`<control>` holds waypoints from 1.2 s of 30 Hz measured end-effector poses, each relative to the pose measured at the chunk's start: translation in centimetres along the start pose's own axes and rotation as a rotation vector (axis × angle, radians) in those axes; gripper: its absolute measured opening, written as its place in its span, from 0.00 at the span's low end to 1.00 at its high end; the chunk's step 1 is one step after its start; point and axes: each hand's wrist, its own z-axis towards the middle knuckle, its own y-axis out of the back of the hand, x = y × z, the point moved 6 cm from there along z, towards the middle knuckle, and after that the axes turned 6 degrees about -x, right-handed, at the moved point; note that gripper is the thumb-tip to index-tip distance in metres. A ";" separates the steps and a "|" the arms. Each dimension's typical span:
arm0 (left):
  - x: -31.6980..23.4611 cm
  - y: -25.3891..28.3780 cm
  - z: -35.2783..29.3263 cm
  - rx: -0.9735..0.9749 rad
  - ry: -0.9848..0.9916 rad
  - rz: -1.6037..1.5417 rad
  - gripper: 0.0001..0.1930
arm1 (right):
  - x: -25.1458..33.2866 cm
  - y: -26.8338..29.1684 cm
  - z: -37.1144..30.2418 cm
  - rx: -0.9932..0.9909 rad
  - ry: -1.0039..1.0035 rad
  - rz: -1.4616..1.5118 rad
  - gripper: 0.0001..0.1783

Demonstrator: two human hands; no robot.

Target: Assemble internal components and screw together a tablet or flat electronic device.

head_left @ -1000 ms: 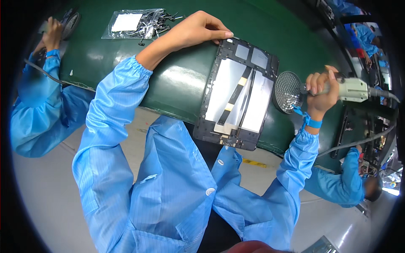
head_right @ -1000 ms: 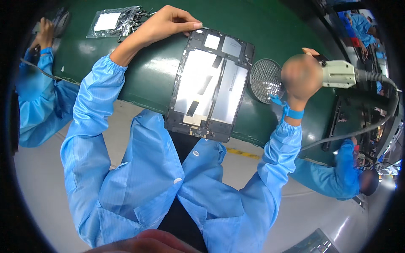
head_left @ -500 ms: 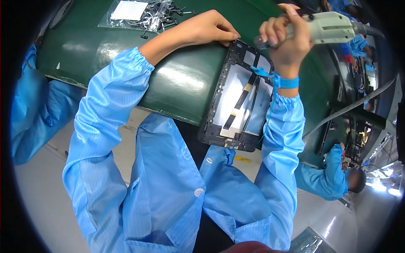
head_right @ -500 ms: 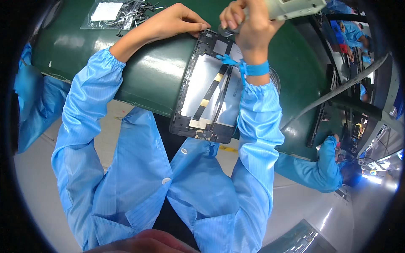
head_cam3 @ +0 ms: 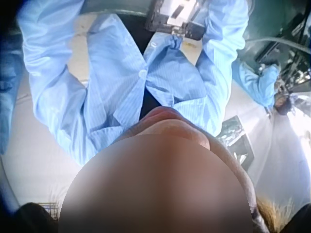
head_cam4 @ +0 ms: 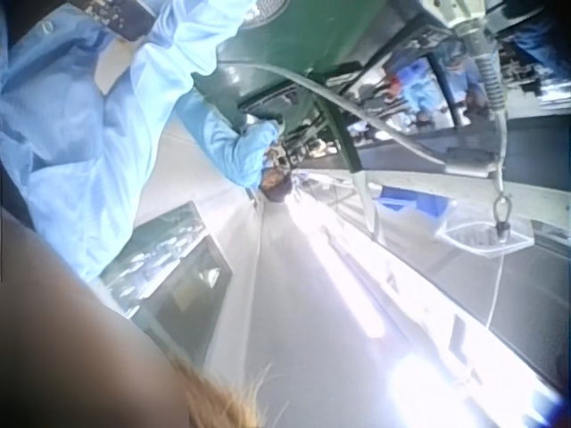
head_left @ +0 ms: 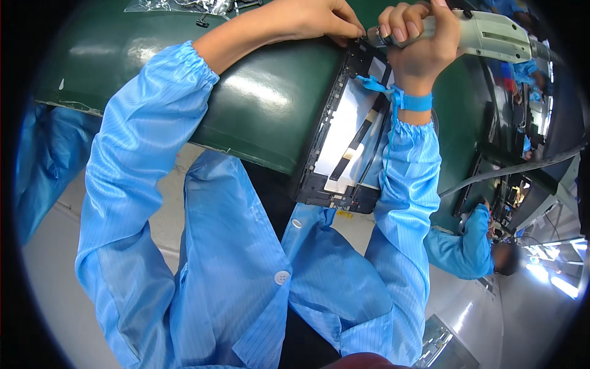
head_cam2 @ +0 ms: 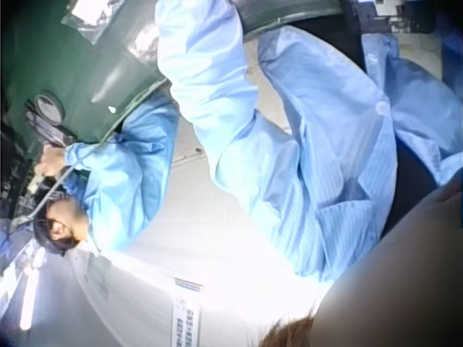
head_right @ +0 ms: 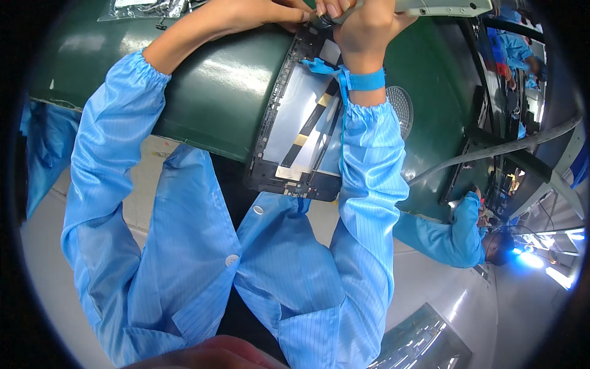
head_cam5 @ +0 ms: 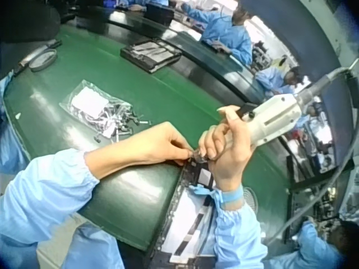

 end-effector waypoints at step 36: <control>-0.1 -0.1 -0.3 0.056 0.128 -0.068 0.13 | 0.0 -0.9 0.3 -0.170 0.093 -0.460 0.14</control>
